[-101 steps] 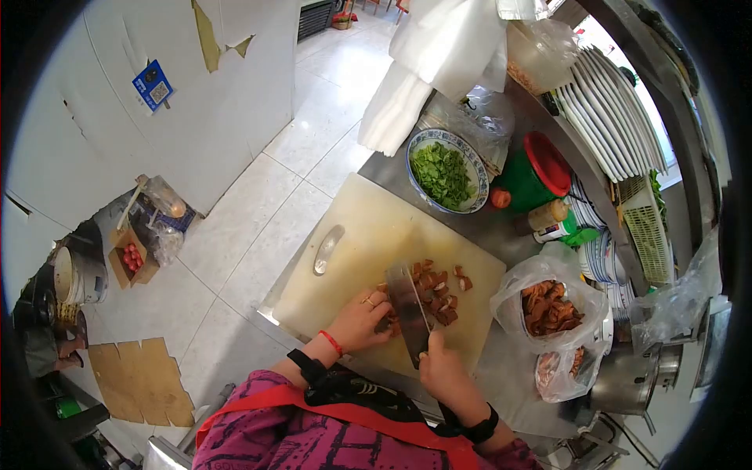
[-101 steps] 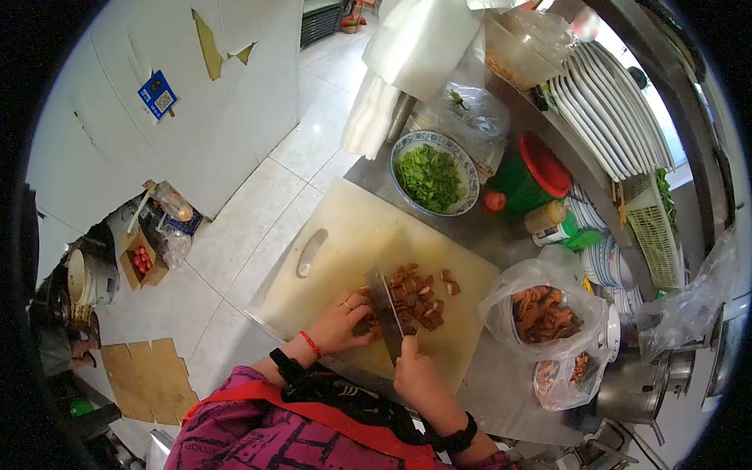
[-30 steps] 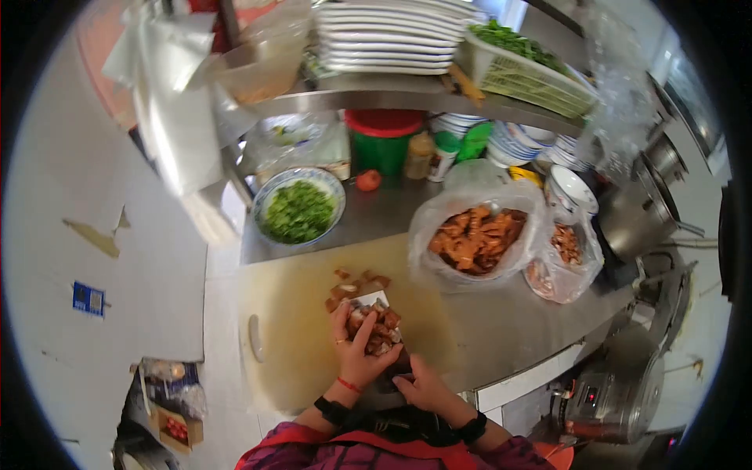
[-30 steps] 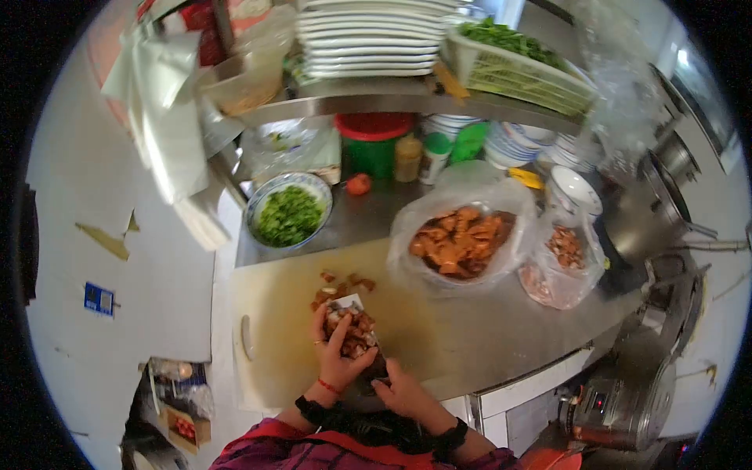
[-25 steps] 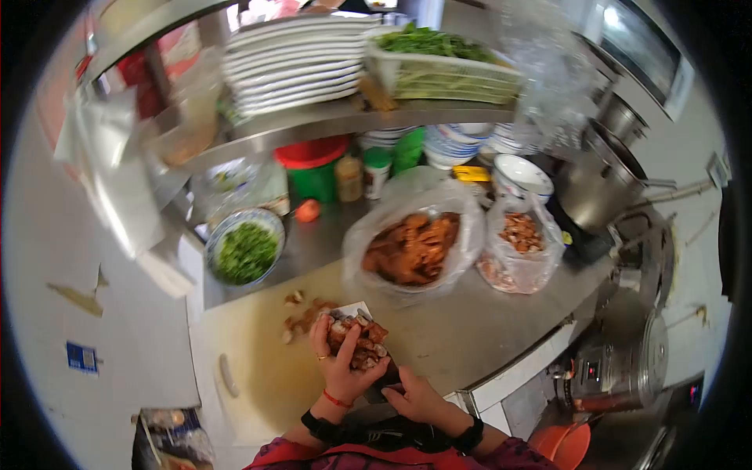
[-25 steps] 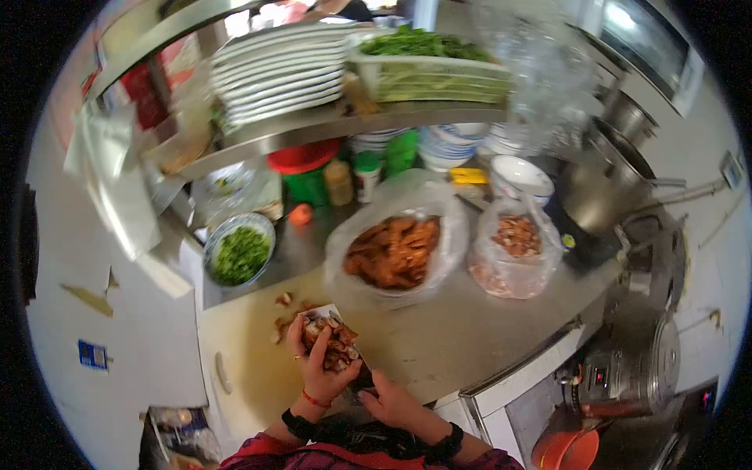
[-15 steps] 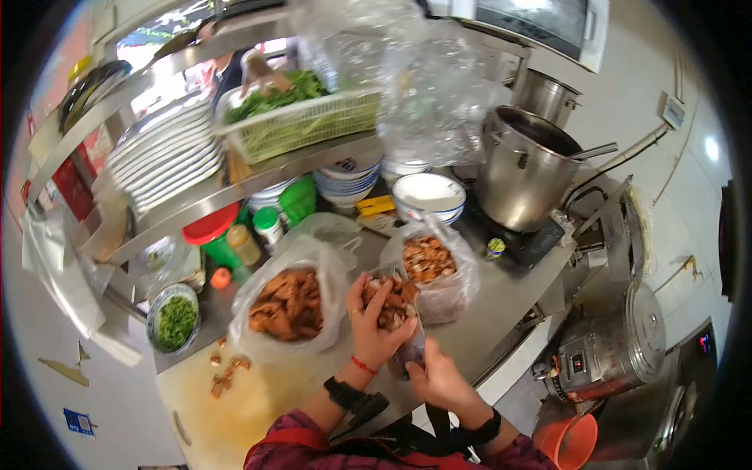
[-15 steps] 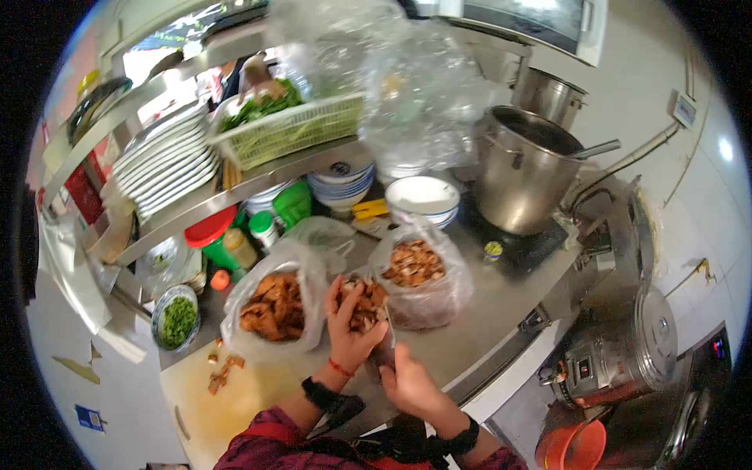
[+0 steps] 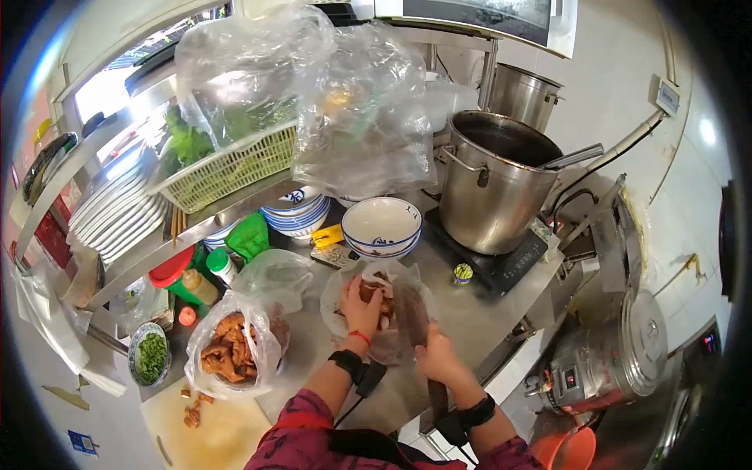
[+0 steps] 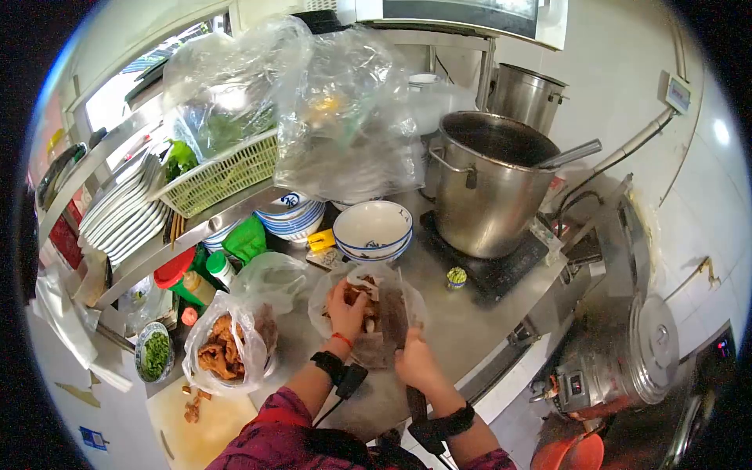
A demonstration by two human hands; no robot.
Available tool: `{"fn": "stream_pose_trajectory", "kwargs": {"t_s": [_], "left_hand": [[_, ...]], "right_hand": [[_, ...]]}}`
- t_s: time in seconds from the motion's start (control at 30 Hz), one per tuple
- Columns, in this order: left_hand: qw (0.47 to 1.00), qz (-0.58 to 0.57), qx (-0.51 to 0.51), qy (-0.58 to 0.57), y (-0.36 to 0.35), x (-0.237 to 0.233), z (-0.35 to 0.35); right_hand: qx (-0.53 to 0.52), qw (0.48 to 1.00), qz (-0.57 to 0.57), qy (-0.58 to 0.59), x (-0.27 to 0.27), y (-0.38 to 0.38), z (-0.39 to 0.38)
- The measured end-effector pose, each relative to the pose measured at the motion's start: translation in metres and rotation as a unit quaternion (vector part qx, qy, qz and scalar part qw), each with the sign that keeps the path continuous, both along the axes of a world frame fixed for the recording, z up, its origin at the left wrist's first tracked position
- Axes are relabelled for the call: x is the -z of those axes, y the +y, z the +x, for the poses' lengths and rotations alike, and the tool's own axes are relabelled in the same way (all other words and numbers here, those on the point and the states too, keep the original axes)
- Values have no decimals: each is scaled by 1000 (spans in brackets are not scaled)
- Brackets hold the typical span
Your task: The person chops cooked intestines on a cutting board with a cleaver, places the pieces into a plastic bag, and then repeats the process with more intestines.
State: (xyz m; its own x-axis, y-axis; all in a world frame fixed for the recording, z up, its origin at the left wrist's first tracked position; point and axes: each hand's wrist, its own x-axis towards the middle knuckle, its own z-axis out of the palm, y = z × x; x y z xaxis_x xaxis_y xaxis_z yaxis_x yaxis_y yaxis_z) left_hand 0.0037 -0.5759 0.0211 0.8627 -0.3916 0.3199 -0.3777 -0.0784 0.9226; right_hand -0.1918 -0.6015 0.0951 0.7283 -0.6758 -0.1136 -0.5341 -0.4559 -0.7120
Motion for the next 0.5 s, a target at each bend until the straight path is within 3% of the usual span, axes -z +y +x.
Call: {"fn": "stream_pose_trajectory", "kwargs": {"t_s": [0.07,0.1,0.23,0.33,0.43,0.47,0.5], "left_hand": [[994,109,22,-6,-1,-4,3],[987,146,-11,-71,0,-5,2],[983,176,31,-42,16,-15,6],[975,205,29,-74,20,-20,14],[963,202,42,-176,4,-34,14],[963,201,39,-176,-3,-38,19],[979,157,113,-67,-10,-41,25]], "right_hand": [[15,1000,-11,-6,-6,-11,-7],[34,999,-8,-12,-11,-11,-15],[54,996,21,-70,-10,-21,-40],[111,981,118,-107,-33,-15,-51],[135,958,182,-177,-11,-20,-59],[158,946,204,-194,-6,-21,-60],[160,955,181,-170,-5,-21,-64]]}}
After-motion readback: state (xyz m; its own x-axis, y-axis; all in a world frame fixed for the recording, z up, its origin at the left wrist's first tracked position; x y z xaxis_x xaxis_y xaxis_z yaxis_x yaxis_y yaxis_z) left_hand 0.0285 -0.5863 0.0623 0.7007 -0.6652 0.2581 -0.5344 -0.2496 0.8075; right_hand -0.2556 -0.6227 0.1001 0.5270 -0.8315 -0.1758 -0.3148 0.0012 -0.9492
